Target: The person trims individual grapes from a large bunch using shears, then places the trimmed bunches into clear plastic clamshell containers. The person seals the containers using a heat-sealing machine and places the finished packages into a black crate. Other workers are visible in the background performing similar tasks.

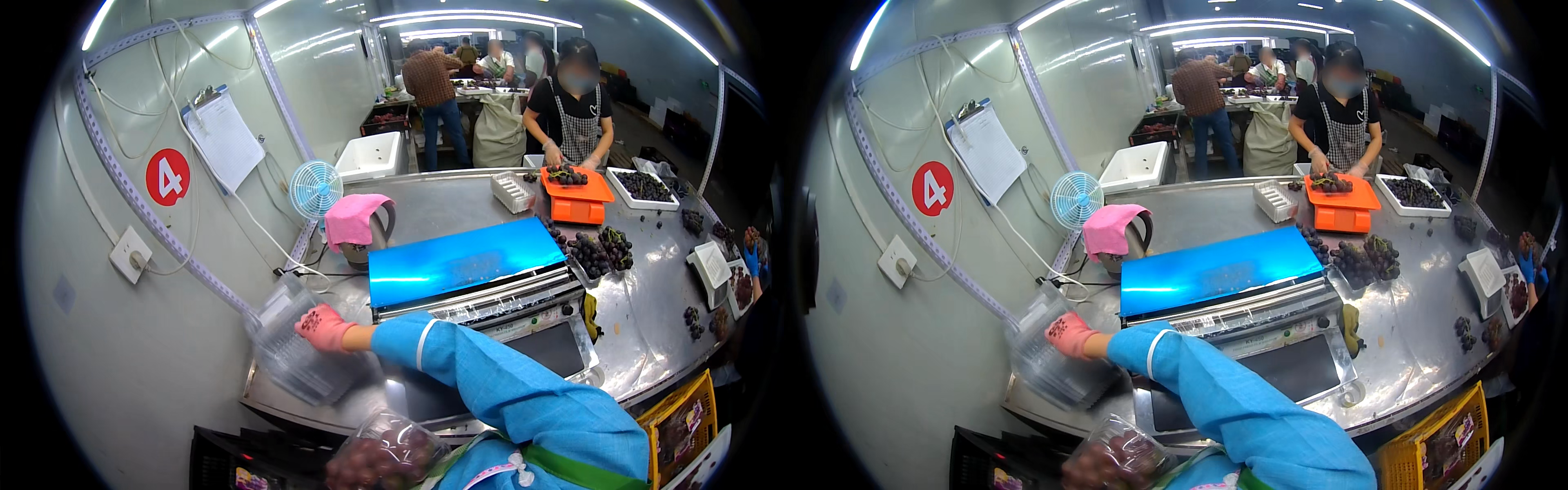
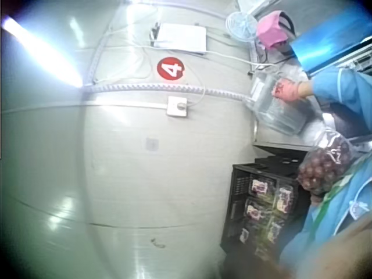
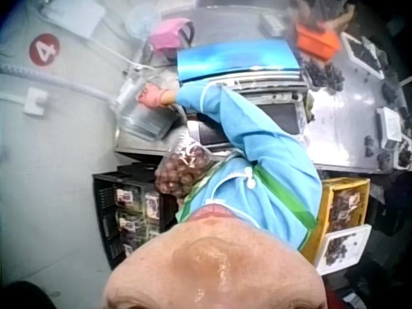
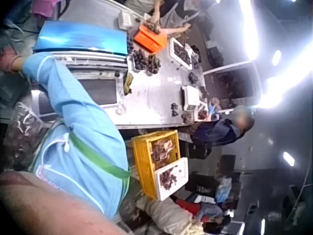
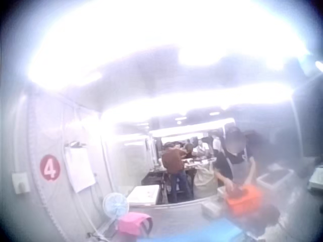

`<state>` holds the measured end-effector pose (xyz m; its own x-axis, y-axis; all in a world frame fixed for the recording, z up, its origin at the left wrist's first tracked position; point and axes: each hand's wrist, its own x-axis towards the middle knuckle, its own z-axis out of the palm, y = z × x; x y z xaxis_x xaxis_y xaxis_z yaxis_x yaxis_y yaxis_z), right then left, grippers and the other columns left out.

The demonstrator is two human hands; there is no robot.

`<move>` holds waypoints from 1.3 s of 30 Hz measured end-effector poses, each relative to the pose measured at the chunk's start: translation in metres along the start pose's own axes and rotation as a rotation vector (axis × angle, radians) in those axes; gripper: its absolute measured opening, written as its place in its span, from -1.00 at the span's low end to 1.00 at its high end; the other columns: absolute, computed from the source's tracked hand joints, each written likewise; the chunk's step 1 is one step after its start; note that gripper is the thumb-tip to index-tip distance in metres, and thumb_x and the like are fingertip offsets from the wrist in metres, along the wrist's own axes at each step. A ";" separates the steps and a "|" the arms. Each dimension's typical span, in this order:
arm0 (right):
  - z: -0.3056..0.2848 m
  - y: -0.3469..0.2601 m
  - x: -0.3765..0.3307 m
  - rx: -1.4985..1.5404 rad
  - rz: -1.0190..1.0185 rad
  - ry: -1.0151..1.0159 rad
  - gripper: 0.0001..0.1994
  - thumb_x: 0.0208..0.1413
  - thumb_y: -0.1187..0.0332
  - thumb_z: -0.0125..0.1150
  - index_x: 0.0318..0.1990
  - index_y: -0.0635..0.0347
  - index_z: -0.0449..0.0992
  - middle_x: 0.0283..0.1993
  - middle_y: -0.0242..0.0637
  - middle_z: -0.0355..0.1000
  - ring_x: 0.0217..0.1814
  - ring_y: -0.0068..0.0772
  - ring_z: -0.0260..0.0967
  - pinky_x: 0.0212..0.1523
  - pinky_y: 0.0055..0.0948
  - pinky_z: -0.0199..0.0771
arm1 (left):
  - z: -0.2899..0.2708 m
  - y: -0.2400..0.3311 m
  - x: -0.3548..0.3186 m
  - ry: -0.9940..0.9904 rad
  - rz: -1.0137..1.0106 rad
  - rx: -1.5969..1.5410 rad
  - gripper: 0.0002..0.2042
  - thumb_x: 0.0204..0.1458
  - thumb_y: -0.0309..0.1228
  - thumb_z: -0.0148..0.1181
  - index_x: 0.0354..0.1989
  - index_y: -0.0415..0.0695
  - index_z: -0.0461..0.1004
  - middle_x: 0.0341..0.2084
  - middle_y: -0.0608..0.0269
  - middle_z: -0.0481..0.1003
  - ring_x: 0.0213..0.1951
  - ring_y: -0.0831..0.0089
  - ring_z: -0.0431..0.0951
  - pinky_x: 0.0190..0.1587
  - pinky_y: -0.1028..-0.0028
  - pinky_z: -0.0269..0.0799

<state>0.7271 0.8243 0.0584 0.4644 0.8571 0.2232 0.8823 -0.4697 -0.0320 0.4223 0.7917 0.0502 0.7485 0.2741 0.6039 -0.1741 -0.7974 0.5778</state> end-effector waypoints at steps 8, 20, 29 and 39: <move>-0.143 0.023 -0.034 0.761 0.227 0.837 -0.83 0.03 0.31 0.22 -0.35 0.14 0.36 -0.43 -0.22 0.41 -0.42 -0.13 0.43 -0.37 -0.27 0.39 | 0.007 0.003 -0.002 -0.009 0.020 0.004 -0.71 0.04 -0.07 0.11 -0.16 0.05 0.46 -0.33 0.32 0.52 -0.31 0.36 0.53 -0.11 0.12 0.40; -0.129 0.048 -0.366 -0.522 0.091 -0.091 -0.78 0.11 0.35 -0.05 -0.07 -0.02 0.28 -0.43 -0.43 0.33 -0.48 -0.45 0.39 -0.58 -0.38 0.20 | 0.045 0.057 0.027 0.246 0.504 0.365 -0.71 0.05 -0.05 0.08 -0.17 0.06 0.45 -0.35 0.32 0.53 -0.34 0.38 0.53 -0.12 0.11 0.40; -0.098 0.027 -0.462 0.021 0.271 -0.406 -0.79 0.11 0.37 -0.04 -0.08 0.02 0.31 -0.33 -0.28 0.45 -0.29 -0.20 0.50 -0.34 -0.24 0.45 | 0.087 0.104 0.041 0.201 0.718 0.277 -0.79 0.10 -0.19 0.01 -0.31 -0.04 0.47 -0.33 0.22 0.52 -0.35 0.31 0.54 -0.22 0.22 0.44; -0.163 0.043 -0.464 1.653 0.629 0.423 -0.40 0.29 -0.14 -0.24 0.31 0.06 0.12 -0.09 -0.37 0.35 -0.19 -0.54 0.30 -0.14 -0.51 0.35 | 0.140 0.131 0.051 -0.240 0.465 -0.263 -0.54 0.14 -0.01 -0.06 -0.04 -0.15 0.45 -0.05 0.08 0.46 -0.04 0.25 0.47 0.03 0.26 0.36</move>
<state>0.5367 0.3716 0.1117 0.9049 0.4256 -0.0060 -0.1143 0.2292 -0.9667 0.5271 0.6260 0.0799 0.6743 -0.2267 0.7028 -0.6488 -0.6364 0.4173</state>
